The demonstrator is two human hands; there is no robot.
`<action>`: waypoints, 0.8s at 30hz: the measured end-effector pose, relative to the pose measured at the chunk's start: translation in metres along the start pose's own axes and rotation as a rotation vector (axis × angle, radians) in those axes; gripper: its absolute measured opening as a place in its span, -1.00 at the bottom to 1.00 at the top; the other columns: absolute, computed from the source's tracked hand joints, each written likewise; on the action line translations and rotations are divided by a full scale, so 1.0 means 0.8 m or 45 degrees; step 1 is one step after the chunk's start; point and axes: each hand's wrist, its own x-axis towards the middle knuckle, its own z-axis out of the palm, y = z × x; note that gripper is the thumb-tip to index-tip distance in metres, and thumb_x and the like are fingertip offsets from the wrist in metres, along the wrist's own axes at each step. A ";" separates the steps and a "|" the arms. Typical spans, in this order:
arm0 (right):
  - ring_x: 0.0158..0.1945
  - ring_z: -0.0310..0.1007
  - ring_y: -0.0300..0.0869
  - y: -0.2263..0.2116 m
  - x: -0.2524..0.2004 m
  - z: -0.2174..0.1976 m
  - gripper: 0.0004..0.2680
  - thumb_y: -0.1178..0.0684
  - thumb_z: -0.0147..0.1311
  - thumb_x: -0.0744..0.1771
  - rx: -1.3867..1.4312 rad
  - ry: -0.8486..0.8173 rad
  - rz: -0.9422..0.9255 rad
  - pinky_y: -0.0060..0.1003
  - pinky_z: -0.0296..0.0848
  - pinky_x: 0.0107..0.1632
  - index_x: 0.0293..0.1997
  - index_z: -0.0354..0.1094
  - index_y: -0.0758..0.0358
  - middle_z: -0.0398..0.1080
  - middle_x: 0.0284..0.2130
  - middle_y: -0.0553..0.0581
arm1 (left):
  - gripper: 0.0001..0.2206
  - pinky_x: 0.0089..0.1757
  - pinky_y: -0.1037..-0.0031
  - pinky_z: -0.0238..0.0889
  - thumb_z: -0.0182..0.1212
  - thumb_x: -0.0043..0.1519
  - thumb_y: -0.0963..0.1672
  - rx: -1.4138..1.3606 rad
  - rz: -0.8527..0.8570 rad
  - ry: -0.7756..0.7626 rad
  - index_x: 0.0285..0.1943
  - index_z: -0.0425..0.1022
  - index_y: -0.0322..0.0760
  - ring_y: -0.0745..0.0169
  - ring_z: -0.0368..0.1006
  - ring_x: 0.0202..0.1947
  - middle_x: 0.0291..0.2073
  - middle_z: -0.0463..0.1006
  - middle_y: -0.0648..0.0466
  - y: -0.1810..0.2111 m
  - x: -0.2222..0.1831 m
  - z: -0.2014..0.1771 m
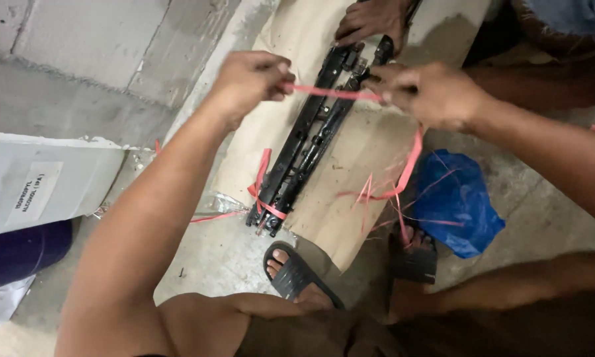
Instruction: Bundling black metal rails together using pink plastic straps on a production floor.
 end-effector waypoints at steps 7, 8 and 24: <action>-0.22 0.61 0.05 0.148 0.110 0.095 -0.72 -0.11 0.03 0.35 -0.396 -0.297 -0.247 -0.05 0.55 -0.09 -0.18 0.56 0.34 0.58 -0.28 0.32 | -0.76 -0.06 0.16 0.43 0.13 0.21 -0.16 1.966 0.056 -0.013 -0.04 0.64 -0.34 -0.17 0.56 -0.02 -0.03 0.61 -0.22 -0.098 0.105 0.014; -0.16 0.58 0.12 0.145 0.117 0.100 -0.72 -0.12 0.07 0.36 -0.810 -0.237 -0.384 -0.01 0.52 -0.02 -0.21 0.58 0.33 0.57 -0.25 0.36 | -0.76 -0.03 0.17 0.44 0.11 0.21 -0.16 1.823 -0.001 0.156 -0.05 0.65 -0.33 -0.17 0.56 0.01 -0.01 0.61 -0.22 -0.124 0.127 0.014; -0.06 0.54 0.06 0.143 0.131 0.274 -0.65 0.13 0.10 0.30 0.364 0.501 -0.031 -0.09 0.52 0.02 0.25 0.37 0.27 0.44 -0.03 0.33 | 0.39 0.33 0.11 -0.17 0.56 -0.21 0.23 1.177 -0.243 0.286 0.53 -0.40 -0.62 -0.19 -0.06 0.41 0.41 0.02 -0.24 -0.191 0.120 0.159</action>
